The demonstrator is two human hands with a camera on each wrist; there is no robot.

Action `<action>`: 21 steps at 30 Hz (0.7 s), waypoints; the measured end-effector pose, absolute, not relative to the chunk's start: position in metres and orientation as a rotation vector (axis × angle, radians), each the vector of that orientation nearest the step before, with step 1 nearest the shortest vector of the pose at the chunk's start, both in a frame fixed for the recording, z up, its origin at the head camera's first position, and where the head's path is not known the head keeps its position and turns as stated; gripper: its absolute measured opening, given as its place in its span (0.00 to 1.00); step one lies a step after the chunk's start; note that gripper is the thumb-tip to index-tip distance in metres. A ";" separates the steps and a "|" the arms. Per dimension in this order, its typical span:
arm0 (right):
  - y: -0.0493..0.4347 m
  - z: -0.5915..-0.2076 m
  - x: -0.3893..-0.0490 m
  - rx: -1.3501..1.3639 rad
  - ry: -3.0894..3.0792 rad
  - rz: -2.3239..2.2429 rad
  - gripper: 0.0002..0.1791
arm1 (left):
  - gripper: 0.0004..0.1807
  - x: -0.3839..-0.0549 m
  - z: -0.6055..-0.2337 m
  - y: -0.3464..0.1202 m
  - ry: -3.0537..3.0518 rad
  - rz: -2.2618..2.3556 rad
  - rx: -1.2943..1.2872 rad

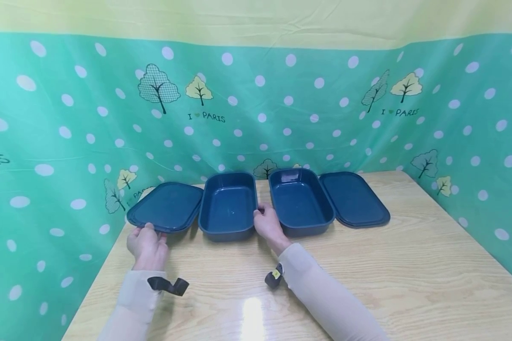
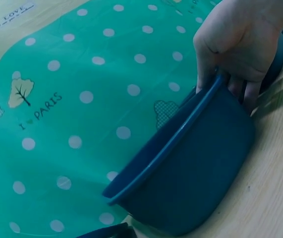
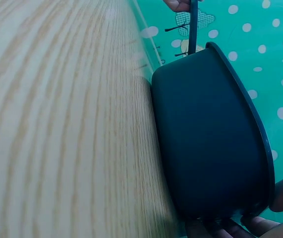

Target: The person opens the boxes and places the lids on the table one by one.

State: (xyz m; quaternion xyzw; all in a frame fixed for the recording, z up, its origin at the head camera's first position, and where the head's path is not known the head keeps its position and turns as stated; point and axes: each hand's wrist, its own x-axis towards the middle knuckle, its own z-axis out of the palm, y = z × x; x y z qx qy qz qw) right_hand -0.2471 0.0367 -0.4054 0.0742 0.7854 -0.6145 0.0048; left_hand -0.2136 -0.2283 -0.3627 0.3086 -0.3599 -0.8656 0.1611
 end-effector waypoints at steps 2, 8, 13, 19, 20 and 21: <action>0.037 -0.405 -0.247 0.237 2.459 -1.925 0.21 | 0.07 -0.213 -0.364 -0.229 -1.045 -2.468 0.894; 0.037 -0.407 -0.248 0.230 2.489 -1.914 0.21 | 0.19 -0.209 -0.369 -0.232 -1.105 -2.441 0.947; 0.036 -0.406 -0.247 0.227 2.491 -1.925 0.21 | 0.22 -0.208 -0.376 -0.235 -1.147 -2.399 0.949; 0.036 -0.407 -0.247 0.235 2.483 -1.923 0.21 | 0.28 -0.207 -0.384 -0.237 -1.216 -2.349 0.959; 0.036 -0.407 -0.247 0.233 2.485 -1.921 0.21 | 0.28 -0.207 -0.385 -0.237 -1.213 -2.348 0.963; 0.036 -0.407 -0.247 0.230 2.487 -1.920 0.21 | 0.29 -0.207 -0.386 -0.238 -1.217 -2.344 0.965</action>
